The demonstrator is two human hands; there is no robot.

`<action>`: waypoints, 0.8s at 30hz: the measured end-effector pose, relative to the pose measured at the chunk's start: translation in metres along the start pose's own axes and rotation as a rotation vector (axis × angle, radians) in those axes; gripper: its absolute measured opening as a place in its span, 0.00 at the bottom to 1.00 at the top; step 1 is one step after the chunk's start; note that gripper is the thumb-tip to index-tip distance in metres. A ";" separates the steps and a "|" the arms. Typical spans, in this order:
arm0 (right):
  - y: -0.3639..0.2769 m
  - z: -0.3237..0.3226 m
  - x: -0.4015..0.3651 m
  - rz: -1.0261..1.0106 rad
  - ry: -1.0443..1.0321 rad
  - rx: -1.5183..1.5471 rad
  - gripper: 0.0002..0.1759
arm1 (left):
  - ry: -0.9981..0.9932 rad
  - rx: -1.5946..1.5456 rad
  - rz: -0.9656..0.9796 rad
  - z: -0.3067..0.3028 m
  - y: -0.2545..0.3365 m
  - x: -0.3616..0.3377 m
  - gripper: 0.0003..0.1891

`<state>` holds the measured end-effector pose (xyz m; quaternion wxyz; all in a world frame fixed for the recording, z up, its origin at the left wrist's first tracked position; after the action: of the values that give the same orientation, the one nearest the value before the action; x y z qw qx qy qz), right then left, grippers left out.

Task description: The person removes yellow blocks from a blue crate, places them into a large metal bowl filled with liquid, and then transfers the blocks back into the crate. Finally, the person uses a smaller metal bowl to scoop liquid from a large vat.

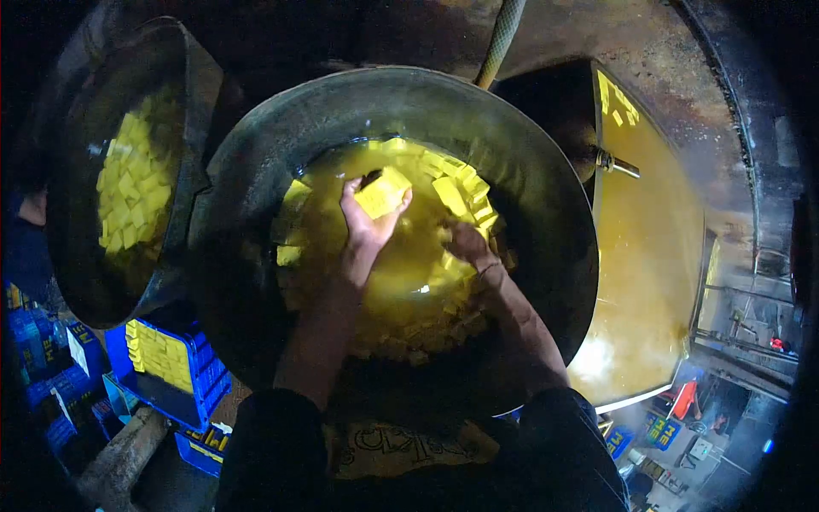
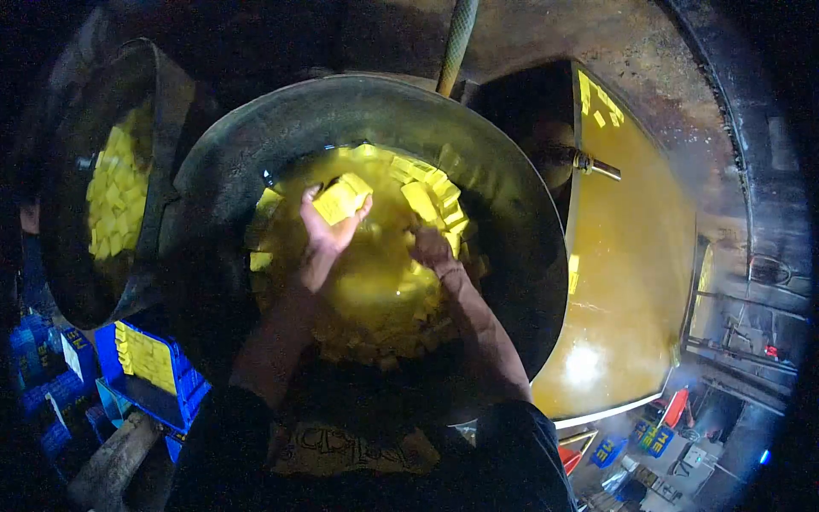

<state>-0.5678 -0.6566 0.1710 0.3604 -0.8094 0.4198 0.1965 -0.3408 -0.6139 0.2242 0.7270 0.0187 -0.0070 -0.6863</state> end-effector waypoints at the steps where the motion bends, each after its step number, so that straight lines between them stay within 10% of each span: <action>1: 0.004 0.026 -0.015 -0.145 0.228 -0.310 0.18 | 0.287 0.065 0.044 0.022 0.009 0.005 0.26; 6: 0.014 0.056 -0.027 -0.361 0.432 -0.564 0.24 | 0.279 0.073 0.192 0.079 0.054 0.012 0.27; 8: 0.011 0.052 -0.013 -0.154 -0.048 -0.209 0.17 | 0.226 0.109 0.209 0.095 0.073 0.004 0.26; 10: 0.015 0.052 0.006 -0.559 0.121 0.071 0.07 | 0.163 0.111 0.254 0.108 0.090 -0.009 0.26; 13: -0.022 0.044 0.037 -0.633 -0.068 0.298 0.07 | 0.205 0.129 0.350 0.132 0.103 -0.032 0.26; 15: -0.055 0.062 0.063 -0.922 0.360 -0.440 0.18 | 0.171 0.112 0.366 0.137 0.111 -0.043 0.26; 17: -0.128 0.053 0.053 -0.039 -0.278 0.099 0.28 | 0.134 0.093 0.385 0.144 0.118 -0.054 0.26; 24: -0.174 0.127 0.064 0.021 -0.150 0.110 0.32 | -0.039 0.386 0.562 0.204 0.144 -0.135 0.21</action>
<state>-0.3901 -0.5285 0.1203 0.4329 -0.7669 0.4103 0.2370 -0.2122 -0.4746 0.4352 0.8705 0.1403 -0.1554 -0.4455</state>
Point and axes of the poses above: each hand's wrist, its own x-axis towards the middle knuckle, its own z-axis out of the palm, y = z × x, the point moved 1 cm from there along x, towards the middle knuckle, and after that the axes turned 12 degrees about -y, right-handed, at the moved point
